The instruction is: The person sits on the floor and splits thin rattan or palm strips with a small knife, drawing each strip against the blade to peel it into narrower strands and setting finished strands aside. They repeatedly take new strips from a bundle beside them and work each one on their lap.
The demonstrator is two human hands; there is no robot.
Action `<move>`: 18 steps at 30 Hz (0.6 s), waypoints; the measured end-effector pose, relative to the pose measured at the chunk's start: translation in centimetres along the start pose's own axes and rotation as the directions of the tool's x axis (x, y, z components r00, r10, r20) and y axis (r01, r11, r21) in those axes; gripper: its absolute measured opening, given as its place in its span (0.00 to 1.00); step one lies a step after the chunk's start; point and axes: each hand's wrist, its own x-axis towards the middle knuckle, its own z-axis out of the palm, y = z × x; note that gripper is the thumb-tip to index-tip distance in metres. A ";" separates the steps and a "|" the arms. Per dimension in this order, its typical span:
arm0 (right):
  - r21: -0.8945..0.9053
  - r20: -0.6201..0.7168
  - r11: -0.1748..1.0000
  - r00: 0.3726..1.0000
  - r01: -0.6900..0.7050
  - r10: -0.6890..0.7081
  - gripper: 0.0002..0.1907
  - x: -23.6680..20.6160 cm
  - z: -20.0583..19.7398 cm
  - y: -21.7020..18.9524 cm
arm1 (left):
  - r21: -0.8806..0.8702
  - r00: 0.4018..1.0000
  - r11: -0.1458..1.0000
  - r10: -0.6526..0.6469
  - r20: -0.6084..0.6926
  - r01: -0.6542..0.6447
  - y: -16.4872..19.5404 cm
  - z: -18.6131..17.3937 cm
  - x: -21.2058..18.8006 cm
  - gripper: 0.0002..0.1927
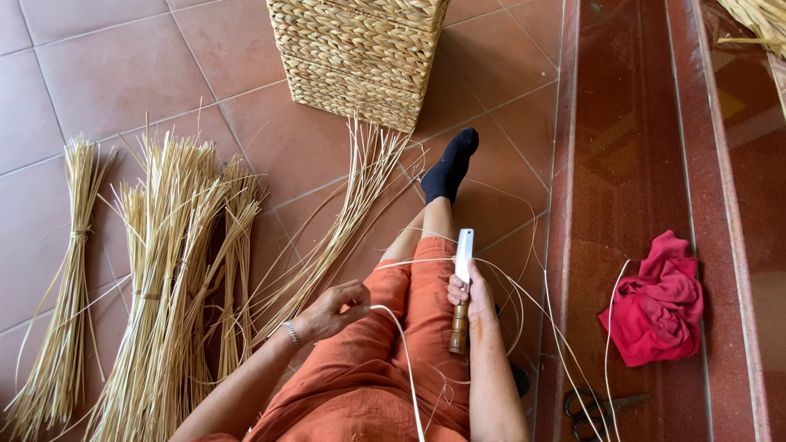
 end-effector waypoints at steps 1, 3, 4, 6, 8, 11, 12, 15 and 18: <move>0.003 0.036 1.000 0.999 -0.005 0.004 0.27 0.0 -0.2 0.0 | -0.006 0.999 0.999 0.050 -0.019 -0.050 -0.2 -0.4 -0.7 0.04; 0.009 0.105 1.000 0.994 -0.010 0.009 0.27 0.0 -0.6 -0.1 | -0.120 0.997 0.993 -0.002 -0.083 -0.008 -0.7 -1.0 -1.4 0.03; -0.002 0.141 1.000 0.990 -0.028 0.028 0.27 -0.1 -0.7 0.0 | -0.239 0.987 0.967 -0.116 -0.107 0.087 -0.9 -1.1 -1.6 0.03; -0.025 0.207 0.997 0.976 -0.068 0.072 0.28 0.0 -0.4 0.7 | -0.426 0.939 0.885 -0.290 -0.183 0.190 -1.3 -1.0 -1.5 0.04; -0.262 0.164 0.964 0.981 -0.054 0.099 0.22 -0.2 -0.4 1.8 | -0.546 0.864 0.816 -0.403 -0.303 0.189 -1.8 -0.8 -0.9 0.05; -0.505 0.092 0.862 0.989 -0.050 0.111 0.24 0.0 -0.5 3.9 | -0.629 0.791 0.758 -0.487 -0.371 0.171 -2.6 -0.2 0.3 0.05; -0.567 0.069 0.822 0.991 -0.053 0.111 0.26 -0.1 -0.7 4.6 | -0.674 0.799 0.725 -0.487 -0.354 0.143 -2.8 0.0 0.6 0.05; -0.538 0.046 0.843 0.997 -0.023 0.057 0.27 -0.8 -2.5 5.8 | -0.807 0.829 0.585 -0.491 -0.269 0.085 -3.6 1.0 1.0 0.05; -0.489 0.184 0.843 0.972 0.222 -0.150 0.22 -2.4 -4.7 6.7 | -0.889 0.868 0.450 -0.471 -0.157 0.083 -4.3 2.3 0.8 0.07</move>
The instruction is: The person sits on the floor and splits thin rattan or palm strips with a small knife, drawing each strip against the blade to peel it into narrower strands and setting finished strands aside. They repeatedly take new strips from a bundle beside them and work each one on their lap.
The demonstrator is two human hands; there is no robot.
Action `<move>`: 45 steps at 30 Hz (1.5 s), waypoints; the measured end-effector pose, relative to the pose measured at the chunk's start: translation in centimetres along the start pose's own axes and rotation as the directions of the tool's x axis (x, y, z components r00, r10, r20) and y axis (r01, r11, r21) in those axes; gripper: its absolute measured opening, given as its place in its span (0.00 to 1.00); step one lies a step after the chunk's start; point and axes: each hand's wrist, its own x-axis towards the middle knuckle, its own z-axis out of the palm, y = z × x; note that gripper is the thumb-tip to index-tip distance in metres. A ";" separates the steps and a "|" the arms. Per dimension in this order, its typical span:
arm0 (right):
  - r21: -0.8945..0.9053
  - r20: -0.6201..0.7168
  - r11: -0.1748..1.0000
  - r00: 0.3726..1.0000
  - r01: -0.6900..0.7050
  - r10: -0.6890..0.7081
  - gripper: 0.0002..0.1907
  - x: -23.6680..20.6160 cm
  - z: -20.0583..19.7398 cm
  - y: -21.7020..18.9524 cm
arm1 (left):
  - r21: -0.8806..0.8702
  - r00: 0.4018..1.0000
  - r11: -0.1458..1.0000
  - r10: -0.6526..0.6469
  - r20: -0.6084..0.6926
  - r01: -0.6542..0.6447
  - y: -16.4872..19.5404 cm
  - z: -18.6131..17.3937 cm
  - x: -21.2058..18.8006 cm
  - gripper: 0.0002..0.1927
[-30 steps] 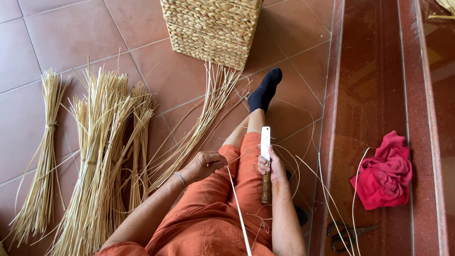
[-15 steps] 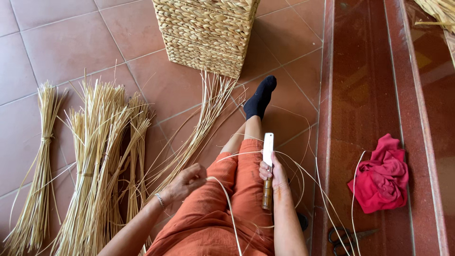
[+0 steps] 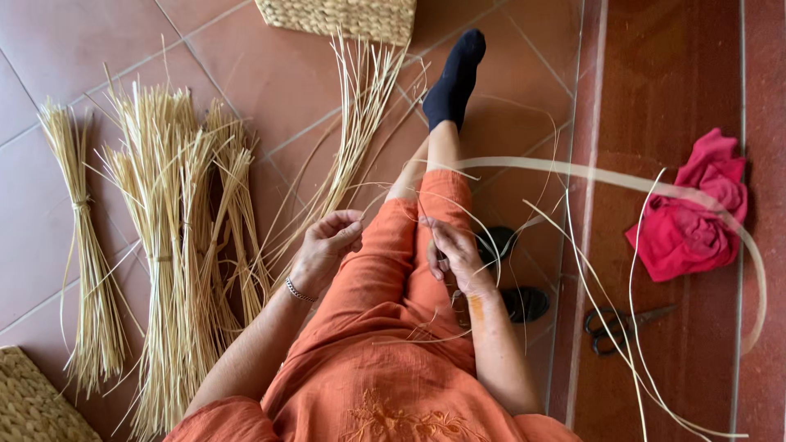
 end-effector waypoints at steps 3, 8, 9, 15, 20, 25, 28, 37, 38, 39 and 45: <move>0.106 0.115 0.992 0.990 0.071 -0.083 0.20 -2.3 -1.8 0.5 | 0.038 0.999 0.999 -0.016 0.051 0.014 -1.4 0.1 -0.2 0.08; 0.269 0.027 0.960 0.996 0.072 -0.082 0.23 -5.1 -3.1 0.3 | 0.235 0.994 0.971 0.009 0.108 -0.034 -2.8 0.2 -0.8 0.05; 0.289 -0.004 0.954 0.997 0.079 -0.081 0.27 -5.5 -3.1 0.3 | 0.270 0.994 0.963 -0.020 0.109 -0.010 -3.0 0.2 -1.1 0.05; 0.292 -0.010 0.939 0.982 0.182 -0.188 0.48 -4.3 -2.9 0.6 | 0.397 0.982 0.915 -0.132 0.138 0.067 -4.0 -0.4 -3.0 0.06; 0.295 -0.395 0.929 0.914 0.221 -0.092 0.41 -3.4 -3.8 0.5 | 0.404 0.975 0.906 -0.189 0.114 0.129 -4.3 -2.4 -5.2 0.05; 0.241 -0.492 0.919 0.856 0.311 -0.161 0.34 -3.7 -4.8 -1.0 | 0.228 0.964 0.952 -0.236 0.123 0.204 -5.0 -3.5 -7.0 0.06; 0.096 -0.491 0.951 0.845 0.293 -0.211 0.29 -3.6 -5.1 -1.9 | 0.209 0.965 0.956 -0.234 0.120 0.206 -5.1 -3.8 -7.6 0.06; -0.492 -0.672 0.871 0.643 -0.016 -0.367 0.23 -5.2 -10.8 -0.8 | 0.305 0.991 0.943 -0.135 -0.008 0.131 -3.3 -5.2 -7.3 0.05; -0.509 -0.709 0.859 0.596 -0.061 -0.377 0.25 -5.8 -11.9 -0.8 | 0.373 0.993 0.920 -0.109 -0.047 0.119 -2.9 -5.4 -7.2 0.05; -0.348 -0.776 0.931 0.522 0.114 -0.354 0.21 -6.2 -13.4 -1.3 | 0.375 0.996 0.923 -0.085 -0.026 0.089 -2.7 -5.5 -7.0 0.05; -0.217 -0.803 0.958 0.523 0.190 -0.285 0.24 -9.3 -14.9 -1.9 | 0.464 1.000 0.886 0.014 0.010 -0.017 -1.8 -5.7 -5.9 0.07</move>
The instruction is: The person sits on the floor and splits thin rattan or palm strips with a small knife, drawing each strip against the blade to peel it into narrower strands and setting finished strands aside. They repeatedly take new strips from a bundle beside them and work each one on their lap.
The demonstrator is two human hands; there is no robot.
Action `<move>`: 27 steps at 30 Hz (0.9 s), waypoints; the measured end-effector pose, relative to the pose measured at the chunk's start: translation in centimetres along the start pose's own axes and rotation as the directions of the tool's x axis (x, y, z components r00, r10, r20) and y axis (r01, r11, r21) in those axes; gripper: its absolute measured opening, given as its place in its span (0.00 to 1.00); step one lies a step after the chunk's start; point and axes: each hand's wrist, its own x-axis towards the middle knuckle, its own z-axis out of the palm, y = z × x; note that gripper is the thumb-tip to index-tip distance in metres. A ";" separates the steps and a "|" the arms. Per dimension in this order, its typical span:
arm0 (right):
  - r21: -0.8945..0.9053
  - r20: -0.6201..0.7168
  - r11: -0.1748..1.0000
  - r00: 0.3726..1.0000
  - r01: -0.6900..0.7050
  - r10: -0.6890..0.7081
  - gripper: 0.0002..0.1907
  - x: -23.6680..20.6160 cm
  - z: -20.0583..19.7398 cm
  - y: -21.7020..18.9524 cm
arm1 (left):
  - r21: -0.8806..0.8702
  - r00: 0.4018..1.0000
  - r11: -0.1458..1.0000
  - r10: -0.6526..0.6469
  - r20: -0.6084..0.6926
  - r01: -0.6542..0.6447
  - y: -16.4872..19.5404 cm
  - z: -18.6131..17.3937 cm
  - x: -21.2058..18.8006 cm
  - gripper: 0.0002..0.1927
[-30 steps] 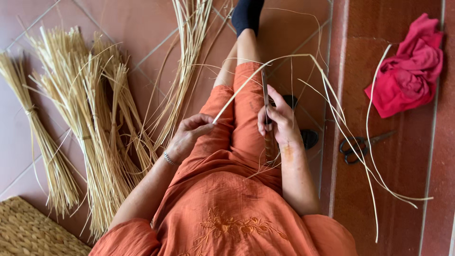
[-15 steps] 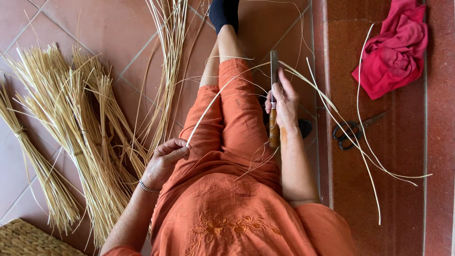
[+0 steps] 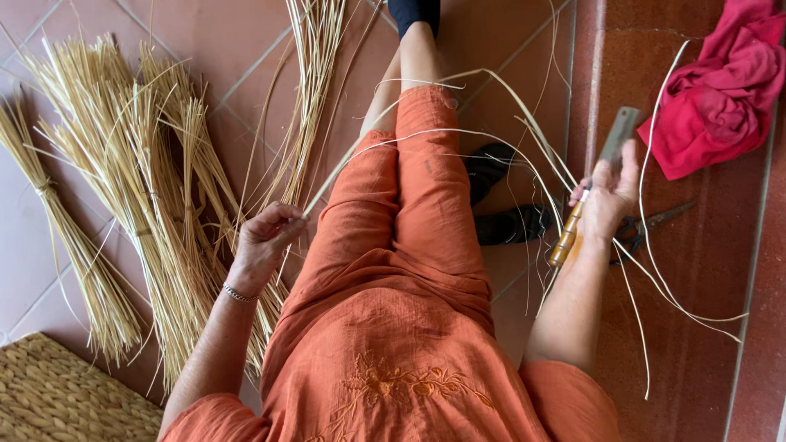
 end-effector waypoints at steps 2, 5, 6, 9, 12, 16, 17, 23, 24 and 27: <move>0.041 0.130 0.981 0.975 -0.188 0.181 0.24 -1.9 0.2 -0.4 | 0.085 1.000 0.996 -0.021 0.012 0.020 -0.2 0.6 0.2 0.06; 0.126 0.455 0.909 0.838 -0.396 0.302 0.27 -4.7 2.6 0.0 | 0.007 0.999 1.000 -0.011 0.049 0.011 -0.5 1.7 0.3 0.07; 0.156 0.606 0.897 0.757 -0.414 0.244 0.29 -5.3 3.6 0.4 | -0.004 0.996 0.999 0.033 0.080 -0.033 -0.6 1.9 0.2 0.07; 0.265 0.872 0.720 0.477 -0.642 0.104 0.32 -6.8 6.7 1.8 | 0.046 0.981 0.989 0.130 0.146 -0.138 -0.7 2.3 -0.3 0.07; 0.295 0.930 0.567 0.366 -0.769 0.012 0.33 -7.2 8.7 2.8 | 0.242 0.982 0.960 0.107 0.156 -0.143 -0.8 1.9 -1.1 0.06; 0.371 0.904 0.508 0.428 -0.777 -0.006 0.32 -7.4 9.4 3.1 | 0.338 0.982 0.927 0.120 0.144 -0.163 -1.0 0.9 -1.5 0.03; 0.348 0.910 0.533 0.414 -0.771 0.004 0.31 -7.5 9.5 3.1 | 0.338 0.974 0.919 0.159 0.158 -0.205 -1.0 0.6 -1.4 0.02; 0.172 0.915 0.719 0.381 -0.673 0.137 0.28 -11.3 10.4 2.8 | 0.644 0.911 0.696 0.034 0.412 -0.317 0.7 0.9 0.4 0.20; 0.144 0.917 0.755 0.372 -0.640 0.141 0.27 -12.0 11.0 2.8 | 0.622 0.902 0.715 0.027 0.431 -0.319 0.7 2.0 0.5 0.21; 0.076 0.932 0.820 0.333 -0.568 0.144 0.27 -13.6 12.0 2.2 | 0.526 0.901 0.778 0.116 0.417 -0.343 0.4 5.7 0.9 0.19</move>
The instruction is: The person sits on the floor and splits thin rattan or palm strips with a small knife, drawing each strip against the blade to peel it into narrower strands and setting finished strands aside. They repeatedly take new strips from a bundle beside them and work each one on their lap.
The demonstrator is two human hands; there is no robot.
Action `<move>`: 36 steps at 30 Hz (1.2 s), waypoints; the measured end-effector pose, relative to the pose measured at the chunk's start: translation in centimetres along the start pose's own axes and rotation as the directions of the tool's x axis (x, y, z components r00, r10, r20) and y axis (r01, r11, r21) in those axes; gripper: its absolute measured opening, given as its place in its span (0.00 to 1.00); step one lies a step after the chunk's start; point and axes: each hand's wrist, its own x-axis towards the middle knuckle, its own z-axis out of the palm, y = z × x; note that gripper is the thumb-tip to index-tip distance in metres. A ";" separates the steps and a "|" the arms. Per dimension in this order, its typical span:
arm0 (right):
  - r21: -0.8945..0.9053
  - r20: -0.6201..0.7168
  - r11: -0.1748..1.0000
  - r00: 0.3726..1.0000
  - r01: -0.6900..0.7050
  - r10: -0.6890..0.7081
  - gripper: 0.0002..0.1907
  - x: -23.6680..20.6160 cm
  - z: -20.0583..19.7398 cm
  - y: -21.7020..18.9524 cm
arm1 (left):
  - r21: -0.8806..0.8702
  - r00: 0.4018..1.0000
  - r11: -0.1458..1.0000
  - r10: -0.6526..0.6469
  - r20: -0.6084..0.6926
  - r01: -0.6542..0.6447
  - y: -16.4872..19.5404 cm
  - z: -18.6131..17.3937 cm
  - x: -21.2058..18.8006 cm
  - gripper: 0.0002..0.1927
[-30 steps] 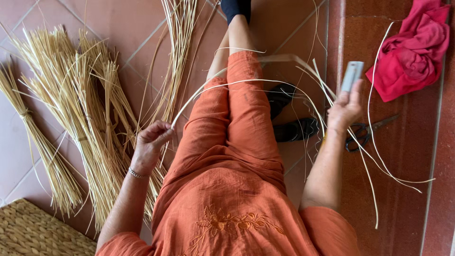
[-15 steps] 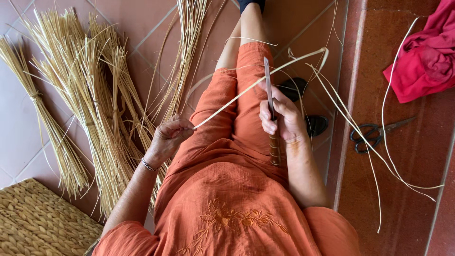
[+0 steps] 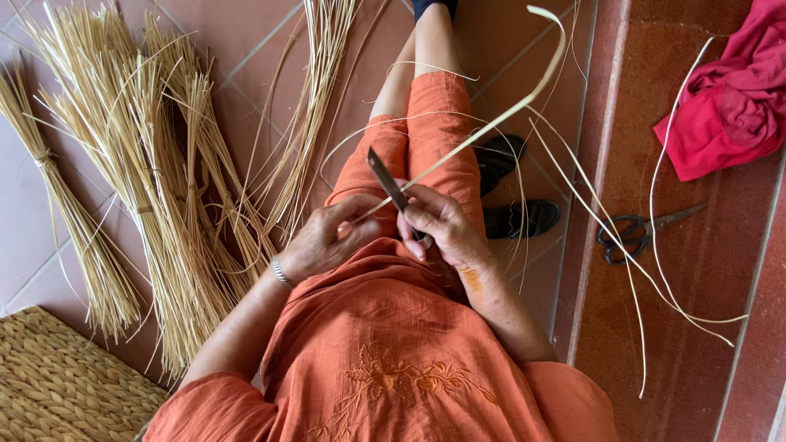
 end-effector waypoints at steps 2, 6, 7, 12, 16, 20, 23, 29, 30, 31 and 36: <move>-0.057 0.011 0.998 1.000 -0.002 0.003 0.31 -0.3 0.7 -0.3 | -0.101 0.978 0.992 0.057 -0.202 -0.079 0.7 1.2 0.9 0.11; 0.024 0.038 0.999 0.998 0.043 -0.044 0.43 -1.1 -0.3 -2.1 | -0.454 0.973 0.889 -0.157 -0.167 0.066 1.3 1.0 1.8 0.08; 0.094 0.055 0.994 0.997 0.052 -0.057 0.46 -1.3 -1.1 -2.7 | -0.551 0.969 0.828 -0.208 -0.133 0.102 1.4 0.6 1.7 0.07; 0.582 0.244 0.808 0.929 0.088 -0.277 0.48 -0.5 -3.9 -3.3 | -0.725 0.935 0.655 -0.351 -0.042 0.214 1.9 -0.2 1.0 0.05; 0.640 0.195 0.753 0.916 0.153 -0.352 0.45 -0.4 -4.3 -2.6 | -0.827 0.945 0.532 -0.327 -0.001 0.183 1.8 0.2 0.8 0.05; 0.581 0.172 0.787 0.915 0.205 -0.366 0.41 -0.5 -4.1 -2.4 | -0.889 0.953 0.426 -0.300 0.039 0.170 1.5 0.4 0.8 0.05; 0.484 0.106 0.837 0.932 0.255 -0.346 0.40 -1.1 -3.8 -2.7 | -0.916 0.965 0.372 -0.258 0.056 0.153 1.6 0.6 0.8 0.05; 0.330 0.037 0.890 0.938 0.315 -0.346 0.38 -1.8 -3.3 -2.5 | -0.748 0.954 0.629 -0.301 0.015 0.210 2.2 1.3 0.7 0.06; 0.339 0.050 0.887 0.936 0.312 -0.348 0.38 -1.8 -3.3 -2.5 | -0.747 0.954 0.634 -0.300 0.001 0.200 2.3 1.3 0.7 0.06; 0.348 0.063 0.885 0.934 0.309 -0.351 0.37 -1.8 -3.3 -2.5 | -0.745 0.954 0.640 -0.298 -0.012 0.190 2.2 1.3 0.7 0.06; 0.505 0.023 0.802 0.924 0.319 -0.382 0.35 -1.6 -3.4 -3.0 | -0.748 0.961 0.651 -0.268 -0.066 0.131 1.9 1.2 0.7 0.05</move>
